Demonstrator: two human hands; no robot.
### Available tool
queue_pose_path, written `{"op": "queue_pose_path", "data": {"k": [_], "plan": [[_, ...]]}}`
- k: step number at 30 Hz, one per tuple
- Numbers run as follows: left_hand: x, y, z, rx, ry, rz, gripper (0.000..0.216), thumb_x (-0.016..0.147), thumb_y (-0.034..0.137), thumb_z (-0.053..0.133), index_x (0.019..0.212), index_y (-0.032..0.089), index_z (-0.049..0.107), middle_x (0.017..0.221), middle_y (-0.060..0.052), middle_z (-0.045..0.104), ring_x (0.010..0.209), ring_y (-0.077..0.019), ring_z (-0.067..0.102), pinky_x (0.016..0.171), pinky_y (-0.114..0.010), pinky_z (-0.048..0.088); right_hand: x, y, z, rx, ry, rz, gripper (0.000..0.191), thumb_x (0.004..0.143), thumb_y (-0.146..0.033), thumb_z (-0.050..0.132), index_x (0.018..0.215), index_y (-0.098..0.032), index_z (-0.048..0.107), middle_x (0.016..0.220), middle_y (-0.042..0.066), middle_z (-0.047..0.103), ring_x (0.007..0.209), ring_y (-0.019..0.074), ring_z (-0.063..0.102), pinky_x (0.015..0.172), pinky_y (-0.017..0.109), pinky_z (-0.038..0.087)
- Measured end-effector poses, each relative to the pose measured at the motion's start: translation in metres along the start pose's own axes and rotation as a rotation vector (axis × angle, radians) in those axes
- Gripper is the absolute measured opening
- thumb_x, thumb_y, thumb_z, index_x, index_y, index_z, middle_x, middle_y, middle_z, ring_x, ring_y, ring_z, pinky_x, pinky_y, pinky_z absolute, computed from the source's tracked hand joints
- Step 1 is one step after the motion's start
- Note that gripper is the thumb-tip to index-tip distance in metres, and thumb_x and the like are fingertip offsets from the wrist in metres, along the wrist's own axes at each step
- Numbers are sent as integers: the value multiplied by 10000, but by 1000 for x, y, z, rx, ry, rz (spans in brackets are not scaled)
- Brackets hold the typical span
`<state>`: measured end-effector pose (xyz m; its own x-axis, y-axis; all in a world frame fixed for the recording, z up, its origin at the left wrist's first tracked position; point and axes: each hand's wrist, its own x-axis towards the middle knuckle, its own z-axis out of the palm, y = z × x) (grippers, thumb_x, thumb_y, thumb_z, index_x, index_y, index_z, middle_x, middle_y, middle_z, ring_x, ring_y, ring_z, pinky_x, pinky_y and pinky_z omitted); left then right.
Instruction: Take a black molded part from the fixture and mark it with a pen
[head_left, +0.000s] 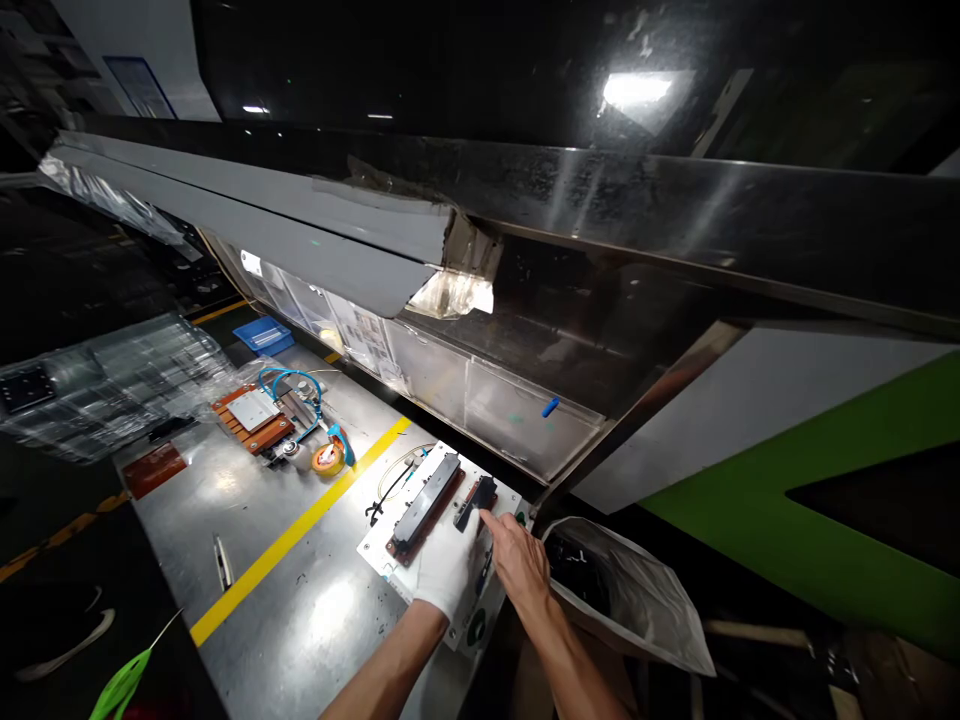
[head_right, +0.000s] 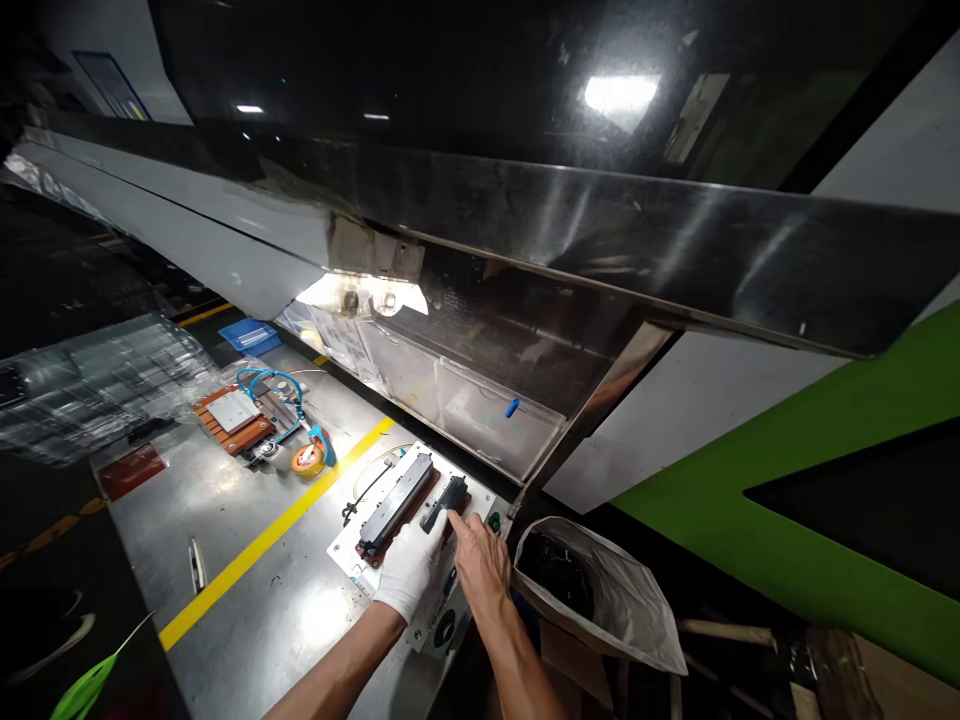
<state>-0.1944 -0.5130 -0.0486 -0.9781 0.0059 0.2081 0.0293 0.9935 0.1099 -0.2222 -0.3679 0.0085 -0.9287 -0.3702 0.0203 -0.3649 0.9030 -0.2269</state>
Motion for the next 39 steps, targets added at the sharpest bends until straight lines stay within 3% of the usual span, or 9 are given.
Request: {"op": "queue_pose_path", "data": {"k": [5,7,11,16,20,23,29,35,39], "plan": [[10,6,-12,6,-55,-44,560,936,171,396,1475,309,459,1082,-162,701,838,-334,699,666,-443,594,5,1,7,15,44,28,525,988,-132,309,1378,-371,567,1012,33,672,809,183,690,660,292,433],[6,5,-18,-68,-8,-32,544,950,219,423,1491,275,436,1130,-162,696,899,-329,696,733,-461,606,1,2,16,66,91,41,538,996,-130,290,1412,-350,552,1054,43,671,853,183,689,682,282,450],[-35,-15,-10,-238,246,24,544,947,343,539,1451,157,455,1353,-185,604,1198,-306,603,1022,-476,543,-28,-4,33,239,143,37,526,1026,-170,258,1468,-301,511,1085,61,660,864,171,688,681,266,462],[-84,-46,18,-206,354,182,415,914,185,590,1328,162,562,1344,-208,592,1218,-278,619,979,-417,585,-60,-28,33,244,13,-24,535,1008,-142,303,1435,-359,543,998,35,652,844,157,683,661,252,429],[-77,-51,27,-156,343,222,473,913,214,598,1372,129,518,1275,-232,627,1103,-294,684,874,-413,634,-60,-39,25,161,-14,-39,531,984,-123,362,1403,-385,556,993,18,654,866,168,678,682,268,415],[-66,-47,27,-241,332,228,425,917,141,553,1340,129,524,1237,-202,648,1089,-248,687,888,-358,631,-57,-40,21,117,-25,-36,536,977,-117,366,1398,-394,547,993,13,656,845,169,682,663,286,398],[-55,-34,19,-295,474,249,338,877,89,508,1205,115,587,1058,-182,661,976,-252,678,795,-385,648,-55,-43,15,72,-46,-16,554,966,-105,366,1411,-388,537,1017,18,659,848,184,695,653,307,385],[-50,-30,21,-199,448,136,373,822,58,577,1184,103,653,1065,-173,638,977,-269,674,853,-412,638,-44,-40,12,67,-34,25,531,982,-122,355,1390,-400,550,1002,12,662,802,192,704,623,316,361],[-60,-44,40,-299,408,194,427,908,139,555,1335,127,545,1195,-187,624,1091,-268,672,907,-404,634,-52,-38,22,125,5,14,543,991,-113,349,1424,-388,525,1023,11,652,833,168,701,636,291,374]]}}
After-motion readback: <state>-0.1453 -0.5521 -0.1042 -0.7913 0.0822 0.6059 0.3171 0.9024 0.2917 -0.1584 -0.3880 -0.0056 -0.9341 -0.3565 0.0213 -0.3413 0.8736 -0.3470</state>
